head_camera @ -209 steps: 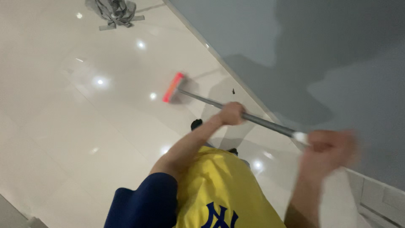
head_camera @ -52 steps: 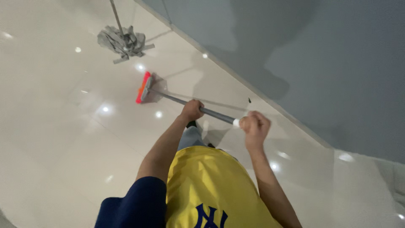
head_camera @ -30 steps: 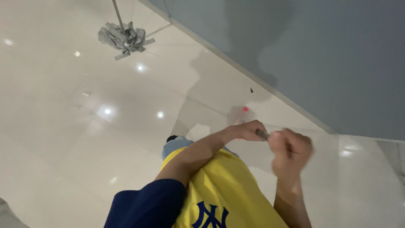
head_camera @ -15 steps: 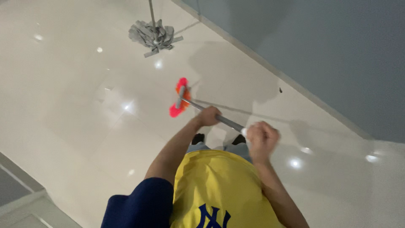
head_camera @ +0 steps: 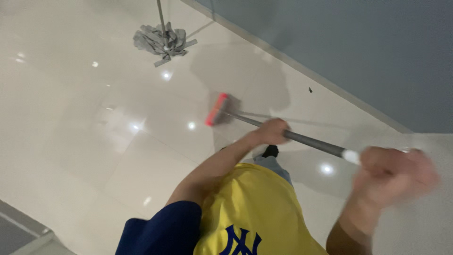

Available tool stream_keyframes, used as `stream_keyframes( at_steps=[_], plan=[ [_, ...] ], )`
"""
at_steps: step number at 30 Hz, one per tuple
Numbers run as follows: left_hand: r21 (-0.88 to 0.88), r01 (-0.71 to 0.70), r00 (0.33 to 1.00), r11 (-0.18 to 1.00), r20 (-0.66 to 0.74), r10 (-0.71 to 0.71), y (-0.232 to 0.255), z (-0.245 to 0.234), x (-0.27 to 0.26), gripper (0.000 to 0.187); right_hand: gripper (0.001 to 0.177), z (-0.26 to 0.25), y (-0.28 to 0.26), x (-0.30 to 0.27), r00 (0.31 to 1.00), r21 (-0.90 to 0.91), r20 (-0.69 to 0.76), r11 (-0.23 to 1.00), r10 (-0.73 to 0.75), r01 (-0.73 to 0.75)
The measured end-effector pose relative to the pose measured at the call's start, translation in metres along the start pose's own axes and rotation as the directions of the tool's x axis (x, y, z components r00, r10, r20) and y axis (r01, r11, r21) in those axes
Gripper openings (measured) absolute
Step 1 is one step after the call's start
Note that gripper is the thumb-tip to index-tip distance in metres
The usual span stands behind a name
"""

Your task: The person uses a squeegee broom to sweep a tiled floor, moving it in repeated strokes across the floor surface and into a corner by a door.

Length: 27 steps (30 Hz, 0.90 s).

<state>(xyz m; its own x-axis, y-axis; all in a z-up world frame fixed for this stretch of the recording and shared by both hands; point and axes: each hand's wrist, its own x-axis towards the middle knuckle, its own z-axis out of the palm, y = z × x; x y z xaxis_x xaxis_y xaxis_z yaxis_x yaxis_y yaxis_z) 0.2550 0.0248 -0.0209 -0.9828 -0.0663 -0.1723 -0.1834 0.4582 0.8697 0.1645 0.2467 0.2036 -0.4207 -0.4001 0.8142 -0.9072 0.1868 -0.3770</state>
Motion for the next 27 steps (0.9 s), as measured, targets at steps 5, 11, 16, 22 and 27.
stream_keyframes(
  at_steps=[5, 11, 16, 22, 27],
  plan=[
    [-0.239, -0.278, 0.949, 0.93, 0.082, 0.305, 0.046, 0.029, 0.017, 0.023, 0.019, -0.007, -0.067, 0.026, 0.961, -0.33, 0.13, 0.903, -0.245, 0.274],
    [-0.334, -0.324, 0.934, 0.885, 0.036, 0.355, -0.031, 0.072, 0.025, 0.019, 0.018, 0.067, -0.121, -0.009, 0.909, 0.228, 0.393, 0.943, 0.14, -0.244],
    [-0.196, -0.118, 0.976, 0.974, 0.155, 0.15, 0.002, 0.019, -0.027, 0.023, 0.032, 0.025, -0.1, -0.022, 0.96, -0.193, 0.125, 0.943, -0.249, 0.27],
    [0.0, -0.128, 0.989, 0.992, -0.07, 0.128, -0.065, -0.015, -0.091, 0.021, 0.027, 0.069, -0.073, -0.074, 0.908, 0.777, 0.244, 0.491, 0.341, -0.393],
    [0.068, 0.23, 0.972, 0.971, -0.064, -0.226, -0.158, -0.038, -0.141, 0.016, 0.023, 0.143, -0.101, -0.131, 0.767, 0.798, 0.433, 0.194, 0.473, -0.571]
  ],
)
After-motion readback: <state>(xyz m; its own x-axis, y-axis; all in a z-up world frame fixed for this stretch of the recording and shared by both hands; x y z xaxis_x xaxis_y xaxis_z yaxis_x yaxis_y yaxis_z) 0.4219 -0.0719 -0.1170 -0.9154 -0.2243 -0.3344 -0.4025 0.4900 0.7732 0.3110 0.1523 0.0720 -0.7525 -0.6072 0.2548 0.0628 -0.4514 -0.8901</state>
